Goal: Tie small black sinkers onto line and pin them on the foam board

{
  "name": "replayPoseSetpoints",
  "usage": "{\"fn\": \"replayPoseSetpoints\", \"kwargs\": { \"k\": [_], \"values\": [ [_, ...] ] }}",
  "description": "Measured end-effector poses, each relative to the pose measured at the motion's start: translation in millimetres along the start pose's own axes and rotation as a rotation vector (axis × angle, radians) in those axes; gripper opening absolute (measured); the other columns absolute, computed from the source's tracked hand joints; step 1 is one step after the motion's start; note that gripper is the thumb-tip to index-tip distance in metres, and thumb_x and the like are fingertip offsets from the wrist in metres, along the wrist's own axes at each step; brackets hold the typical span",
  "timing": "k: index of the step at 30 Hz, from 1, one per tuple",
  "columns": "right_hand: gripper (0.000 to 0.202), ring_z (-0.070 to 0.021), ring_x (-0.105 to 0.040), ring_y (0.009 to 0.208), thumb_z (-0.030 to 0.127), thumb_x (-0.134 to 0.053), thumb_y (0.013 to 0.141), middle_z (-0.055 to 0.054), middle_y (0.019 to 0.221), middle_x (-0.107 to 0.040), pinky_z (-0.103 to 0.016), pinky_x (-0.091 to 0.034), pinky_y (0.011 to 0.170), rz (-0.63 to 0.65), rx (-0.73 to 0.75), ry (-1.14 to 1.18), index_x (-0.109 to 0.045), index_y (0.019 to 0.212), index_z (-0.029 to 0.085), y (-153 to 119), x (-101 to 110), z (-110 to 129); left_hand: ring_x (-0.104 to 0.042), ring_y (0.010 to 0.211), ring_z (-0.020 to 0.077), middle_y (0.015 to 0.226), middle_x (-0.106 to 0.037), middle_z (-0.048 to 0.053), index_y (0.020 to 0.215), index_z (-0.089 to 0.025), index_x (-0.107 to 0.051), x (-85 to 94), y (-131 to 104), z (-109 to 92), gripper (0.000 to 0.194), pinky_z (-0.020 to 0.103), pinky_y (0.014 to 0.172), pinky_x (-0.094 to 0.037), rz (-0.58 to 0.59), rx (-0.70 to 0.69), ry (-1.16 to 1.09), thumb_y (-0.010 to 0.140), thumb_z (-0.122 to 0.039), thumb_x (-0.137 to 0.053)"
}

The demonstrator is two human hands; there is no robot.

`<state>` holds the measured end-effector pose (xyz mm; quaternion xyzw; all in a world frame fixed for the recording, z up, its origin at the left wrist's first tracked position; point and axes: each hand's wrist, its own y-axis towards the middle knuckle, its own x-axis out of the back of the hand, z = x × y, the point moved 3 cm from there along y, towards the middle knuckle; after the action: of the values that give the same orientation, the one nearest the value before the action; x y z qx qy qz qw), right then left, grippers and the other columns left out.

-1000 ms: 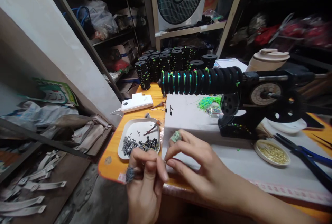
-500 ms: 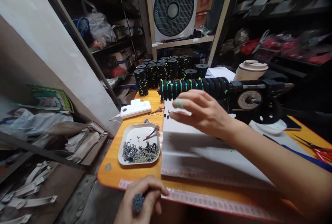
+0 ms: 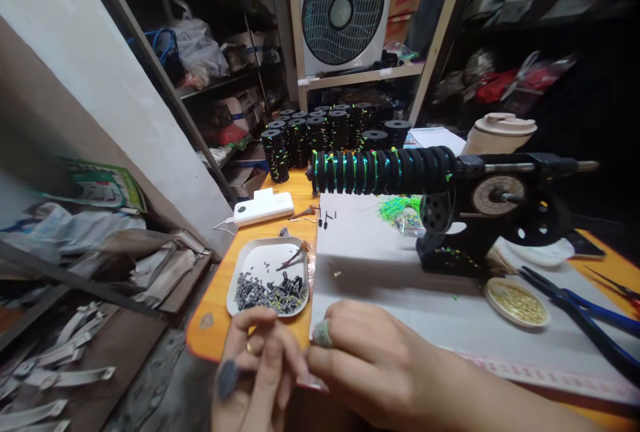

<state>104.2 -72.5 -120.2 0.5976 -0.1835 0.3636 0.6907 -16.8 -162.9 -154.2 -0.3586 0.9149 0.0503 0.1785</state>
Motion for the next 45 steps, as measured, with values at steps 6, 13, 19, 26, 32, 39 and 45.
{"fn": "replayPoseSetpoints", "kwargs": {
  "k": [6,13,19,26,32,39,45],
  "values": [
    [0.016,-0.0141,-0.047,0.063,0.010,-0.053,0.088,-0.001,0.068,-0.050,-0.024,-0.037,0.053,-0.177,-0.398,0.237,-0.068,0.088,0.015,-6,12,-14,-0.062,0.087,0.0199,0.099,-0.066,0.008,0.095,-0.021,-0.071,-8.1,14,28,0.018,0.027,0.074,-0.051,0.157,0.189,-0.085,0.084,-0.035,-0.069],
    [0.013,-0.0152,-0.048,0.068,0.019,-0.063,0.089,-0.001,0.069,-0.051,-0.026,-0.039,0.059,-0.192,-0.633,0.324,-0.076,0.085,0.020,-11,12,-30,-0.054,0.061,0.0132,0.065,-0.057,0.000,0.087,-0.019,-0.069,-23.1,5,35,0.033,0.021,0.057,-0.047,0.136,0.279,0.193,0.081,-0.051,-0.069],
    [0.013,-0.0146,-0.048,0.068,0.018,-0.067,0.087,-0.001,0.070,-0.053,-0.025,-0.037,0.058,-0.176,-0.695,0.406,-0.079,0.085,0.022,-13,10,-33,-0.029,0.051,0.0057,0.061,-0.035,-0.007,0.104,-0.020,-0.064,-31.2,3,30,0.039,0.013,0.045,-0.026,0.192,0.317,0.094,0.082,-0.052,-0.068],
    [0.012,-0.0148,-0.048,0.067,0.022,-0.068,0.086,-0.001,0.068,-0.050,-0.026,-0.036,0.058,-0.154,-0.768,0.445,-0.079,0.082,0.023,-12,10,-33,-0.033,0.052,0.0088,0.061,-0.038,-0.005,0.102,-0.020,-0.068,-28.0,-2,31,0.030,0.017,0.044,-0.032,0.183,0.237,0.147,0.086,-0.046,-0.066],
    [0.011,-0.0147,-0.051,0.068,0.025,-0.067,0.085,-0.001,0.072,-0.050,-0.026,-0.039,0.058,-0.127,-0.800,0.497,-0.076,0.079,0.022,-12,11,-31,-0.039,0.053,0.0080,0.065,-0.046,-0.003,0.097,-0.021,-0.066,-30.4,-3,31,0.029,0.017,0.048,-0.037,0.150,0.226,0.077,0.083,-0.045,-0.071],
    [0.014,-0.0151,-0.046,0.068,0.018,-0.064,0.089,-0.002,0.069,-0.050,-0.026,-0.036,0.058,-0.161,-0.563,0.336,-0.077,0.086,0.019,-13,11,-27,-0.030,0.049,0.0040,0.059,-0.039,-0.009,0.083,-0.021,-0.053,-30.0,0,27,0.029,0.011,0.044,-0.027,0.030,0.187,-0.171,0.082,-0.043,-0.072],
    [0.016,-0.0158,-0.046,0.070,0.014,-0.058,0.092,-0.002,0.072,-0.046,-0.026,-0.035,0.057,-0.104,-0.413,0.169,-0.074,0.092,0.016,-15,4,-26,-0.020,0.048,0.0064,0.056,-0.033,-0.009,0.080,-0.020,-0.049,-22.4,0,25,0.023,0.015,0.043,-0.021,0.106,0.146,-0.205,0.094,-0.037,-0.058]
  ]
}}
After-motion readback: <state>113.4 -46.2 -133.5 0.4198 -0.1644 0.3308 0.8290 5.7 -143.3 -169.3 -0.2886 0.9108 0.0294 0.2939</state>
